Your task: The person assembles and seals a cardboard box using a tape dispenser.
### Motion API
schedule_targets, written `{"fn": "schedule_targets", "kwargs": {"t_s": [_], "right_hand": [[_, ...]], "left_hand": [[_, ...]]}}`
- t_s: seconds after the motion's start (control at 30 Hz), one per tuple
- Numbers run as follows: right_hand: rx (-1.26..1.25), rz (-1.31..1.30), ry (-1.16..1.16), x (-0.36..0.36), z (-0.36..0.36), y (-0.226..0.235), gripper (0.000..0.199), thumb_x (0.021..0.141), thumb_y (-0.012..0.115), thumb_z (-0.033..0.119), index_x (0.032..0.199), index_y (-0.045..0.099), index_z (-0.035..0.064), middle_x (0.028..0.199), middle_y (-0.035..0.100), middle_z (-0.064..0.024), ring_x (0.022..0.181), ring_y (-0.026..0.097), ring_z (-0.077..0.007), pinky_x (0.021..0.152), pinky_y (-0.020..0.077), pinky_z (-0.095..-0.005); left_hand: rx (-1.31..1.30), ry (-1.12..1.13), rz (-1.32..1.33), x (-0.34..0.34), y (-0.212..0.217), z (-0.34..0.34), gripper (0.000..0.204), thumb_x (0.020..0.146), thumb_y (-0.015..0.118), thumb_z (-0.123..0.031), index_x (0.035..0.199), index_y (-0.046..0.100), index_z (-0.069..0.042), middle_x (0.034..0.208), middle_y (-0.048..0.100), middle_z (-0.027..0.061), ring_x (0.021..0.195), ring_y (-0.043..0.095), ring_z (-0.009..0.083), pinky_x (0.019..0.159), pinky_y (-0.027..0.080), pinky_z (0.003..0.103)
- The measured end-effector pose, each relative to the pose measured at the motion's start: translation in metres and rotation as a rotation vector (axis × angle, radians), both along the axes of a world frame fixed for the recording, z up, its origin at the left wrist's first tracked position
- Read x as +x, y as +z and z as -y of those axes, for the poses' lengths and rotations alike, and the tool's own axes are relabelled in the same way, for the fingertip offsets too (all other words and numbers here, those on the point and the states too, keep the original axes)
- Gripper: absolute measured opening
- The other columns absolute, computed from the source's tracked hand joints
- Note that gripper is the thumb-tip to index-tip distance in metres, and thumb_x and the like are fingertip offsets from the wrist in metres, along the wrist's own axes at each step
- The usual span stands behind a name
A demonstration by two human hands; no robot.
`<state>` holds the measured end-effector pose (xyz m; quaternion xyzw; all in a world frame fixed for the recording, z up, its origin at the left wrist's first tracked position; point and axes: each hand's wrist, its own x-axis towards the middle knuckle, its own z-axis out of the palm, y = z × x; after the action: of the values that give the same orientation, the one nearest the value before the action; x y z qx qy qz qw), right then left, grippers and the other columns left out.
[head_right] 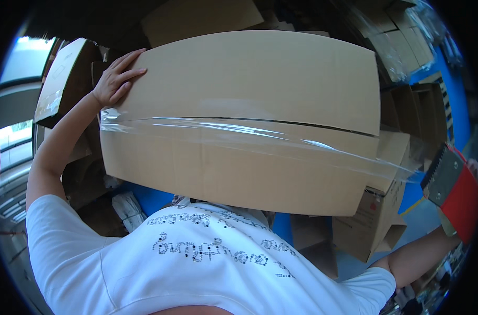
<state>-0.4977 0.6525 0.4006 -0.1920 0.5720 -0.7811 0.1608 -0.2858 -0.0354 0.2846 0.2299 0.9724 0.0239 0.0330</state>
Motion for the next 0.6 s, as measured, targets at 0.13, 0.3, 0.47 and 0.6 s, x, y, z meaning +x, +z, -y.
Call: {"fn": "schedule_targets", "kwargs": {"t_s": [0.13, 0.3, 0.47, 0.6], "right_hand": [[0.213, 0.063, -0.54, 0.009, 0.04, 0.002, 0.057, 0.094, 0.028, 0.056, 0.077, 0.049, 0.005, 0.08, 0.052, -0.008, 0.08, 0.048, -0.0216, 0.079, 0.0405, -0.0367], [0.385, -0.197, 0.025, -0.013, -0.018, -0.044, 0.064, 0.095, 0.023, 0.054, 0.069, 0.046, 0.0012, 0.074, 0.051, -0.0108, 0.075, 0.047, -0.0223, 0.075, 0.0389, -0.0365], [0.414, -0.202, 0.007, -0.018, -0.016, -0.077, 0.067, 0.095, 0.019, 0.057, 0.063, 0.043, 0.0032, 0.062, 0.045, -0.0085, 0.065, 0.044, -0.0211, 0.074, 0.0388, -0.0357], [0.409, -0.202, 0.059, -0.021, -0.018, -0.086, 0.067, 0.095, 0.018, 0.058, 0.062, 0.042, 0.004, 0.06, 0.043, -0.0073, 0.063, 0.043, -0.0207, 0.071, 0.0388, -0.0353]], "left_hand": [[-0.038, 0.064, 0.009, 0.017, 0.009, 0.003, 0.045, 0.091, 0.033, -0.035, 0.128, 0.056, -0.023, 0.147, 0.035, 0.0161, 0.131, 0.039, 0.0365, 0.108, 0.031, 0.047], [0.022, 0.021, -0.011, 0.01, 0.001, 0.001, 0.045, 0.092, 0.032, -0.035, 0.128, 0.055, -0.023, 0.146, 0.035, 0.0188, 0.131, 0.038, 0.0387, 0.108, 0.031, 0.048], [0.017, 0.005, 0.002, 0.008, -0.002, 0.001, 0.044, 0.095, 0.029, -0.038, 0.132, 0.05, -0.027, 0.148, 0.033, 0.0183, 0.133, 0.036, 0.0384, 0.107, 0.03, 0.049], [0.013, 0.014, 0.0, 0.012, -0.004, 0.007, 0.043, 0.096, 0.027, -0.04, 0.133, 0.048, -0.03, 0.148, 0.031, 0.0176, 0.133, 0.035, 0.0387, 0.108, 0.03, 0.049]]}}
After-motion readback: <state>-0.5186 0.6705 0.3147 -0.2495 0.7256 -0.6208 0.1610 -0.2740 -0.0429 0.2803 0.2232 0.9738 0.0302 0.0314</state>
